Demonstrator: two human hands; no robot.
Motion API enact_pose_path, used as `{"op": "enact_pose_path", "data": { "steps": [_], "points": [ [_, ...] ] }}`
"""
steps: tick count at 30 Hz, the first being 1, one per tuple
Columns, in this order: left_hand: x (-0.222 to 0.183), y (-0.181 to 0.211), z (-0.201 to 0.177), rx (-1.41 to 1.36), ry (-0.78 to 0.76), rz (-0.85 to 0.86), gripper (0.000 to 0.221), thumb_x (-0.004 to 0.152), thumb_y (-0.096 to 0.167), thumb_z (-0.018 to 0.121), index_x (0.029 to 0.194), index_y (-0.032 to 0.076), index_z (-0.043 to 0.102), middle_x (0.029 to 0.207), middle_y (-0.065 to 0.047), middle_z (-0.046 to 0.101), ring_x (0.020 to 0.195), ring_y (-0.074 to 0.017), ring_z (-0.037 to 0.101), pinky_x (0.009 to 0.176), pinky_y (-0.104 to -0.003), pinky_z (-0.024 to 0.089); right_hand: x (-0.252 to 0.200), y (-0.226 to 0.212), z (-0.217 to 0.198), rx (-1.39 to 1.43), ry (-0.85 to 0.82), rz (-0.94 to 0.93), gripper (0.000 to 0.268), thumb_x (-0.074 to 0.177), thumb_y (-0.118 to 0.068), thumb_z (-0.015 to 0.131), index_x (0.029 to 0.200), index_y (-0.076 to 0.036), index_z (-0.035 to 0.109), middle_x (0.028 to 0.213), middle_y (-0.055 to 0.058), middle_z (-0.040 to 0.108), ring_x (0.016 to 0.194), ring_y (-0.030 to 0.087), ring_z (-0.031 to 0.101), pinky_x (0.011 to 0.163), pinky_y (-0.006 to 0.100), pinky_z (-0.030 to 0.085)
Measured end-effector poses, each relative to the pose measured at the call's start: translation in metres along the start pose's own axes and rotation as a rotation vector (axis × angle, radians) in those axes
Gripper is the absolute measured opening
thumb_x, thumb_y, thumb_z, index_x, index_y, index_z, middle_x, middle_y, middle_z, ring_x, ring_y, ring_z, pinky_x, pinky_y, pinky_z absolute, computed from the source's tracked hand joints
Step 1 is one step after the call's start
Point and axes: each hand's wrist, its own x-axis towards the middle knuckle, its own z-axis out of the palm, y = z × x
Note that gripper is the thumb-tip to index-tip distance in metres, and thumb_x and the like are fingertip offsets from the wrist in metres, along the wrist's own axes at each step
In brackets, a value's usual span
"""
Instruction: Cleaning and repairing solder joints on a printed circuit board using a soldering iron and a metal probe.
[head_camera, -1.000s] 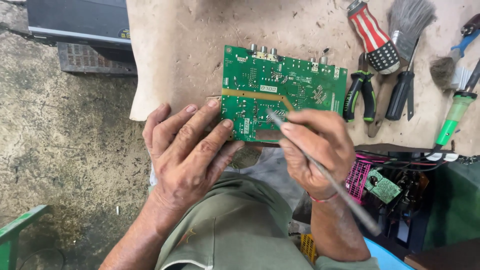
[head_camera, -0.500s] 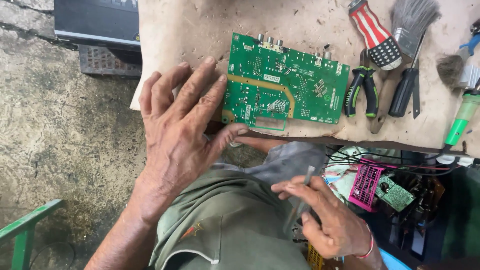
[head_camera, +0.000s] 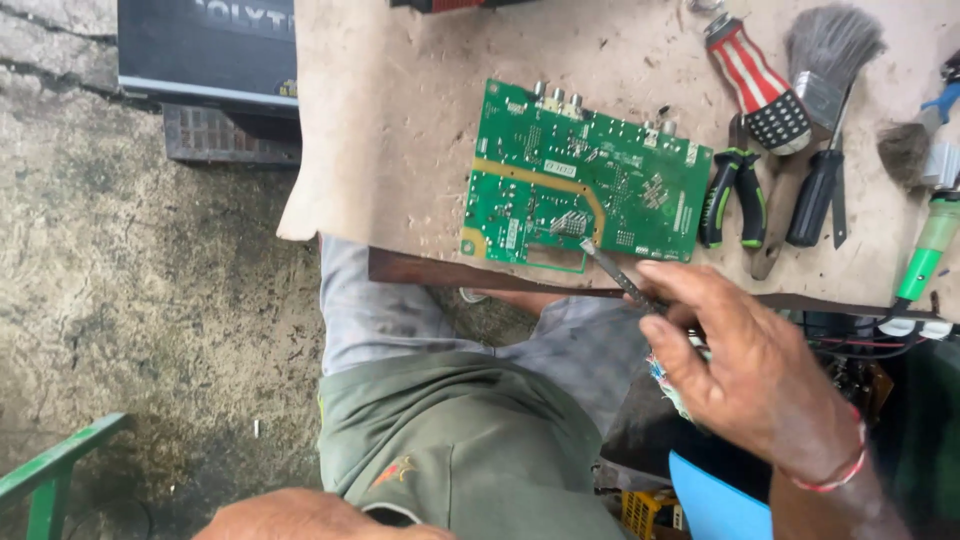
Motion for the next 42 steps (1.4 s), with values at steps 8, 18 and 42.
{"op": "enact_pose_path", "data": {
  "steps": [8,18,42],
  "points": [
    [0.006,-0.012,-0.008,0.015,-0.411,0.177,0.024,0.079,0.030,0.070,0.059,0.017,0.070,0.066,-0.003,0.065,0.078,-0.0348,0.058,0.056,-0.049,0.045,0.046,0.010,-0.031,-0.363,-0.106,-0.318,0.050,0.098,-0.018,0.074,0.143,-0.005,0.060,0.107,0.008,0.066,0.100,0.023,0.066,0.096,0.033,0.057],
    [0.060,-0.109,0.035,-0.131,-0.572,0.438,0.105,0.090,0.082,0.040,0.160,0.004,0.033,0.166,-0.015,0.042,0.149,-0.0393,0.043,0.119,-0.055,0.023,0.068,0.012,-0.033,-0.709,-0.217,-0.318,0.050,0.102,-0.014,0.064,0.149,-0.031,0.063,0.096,-0.006,0.059,0.075,0.015,0.066,0.060,0.029,0.053],
    [0.083,-0.130,0.050,-0.317,-0.603,0.479,0.116,0.078,0.080,0.073,0.153,-0.002,0.039,0.134,-0.017,0.071,0.127,-0.0393,0.048,0.102,-0.051,0.031,0.066,0.008,-0.022,-0.434,-0.195,-0.317,0.049,0.101,0.001,0.060,0.149,-0.012,0.061,0.097,0.002,0.059,0.075,0.022,0.061,0.073,0.038,0.058]
  ]
}}
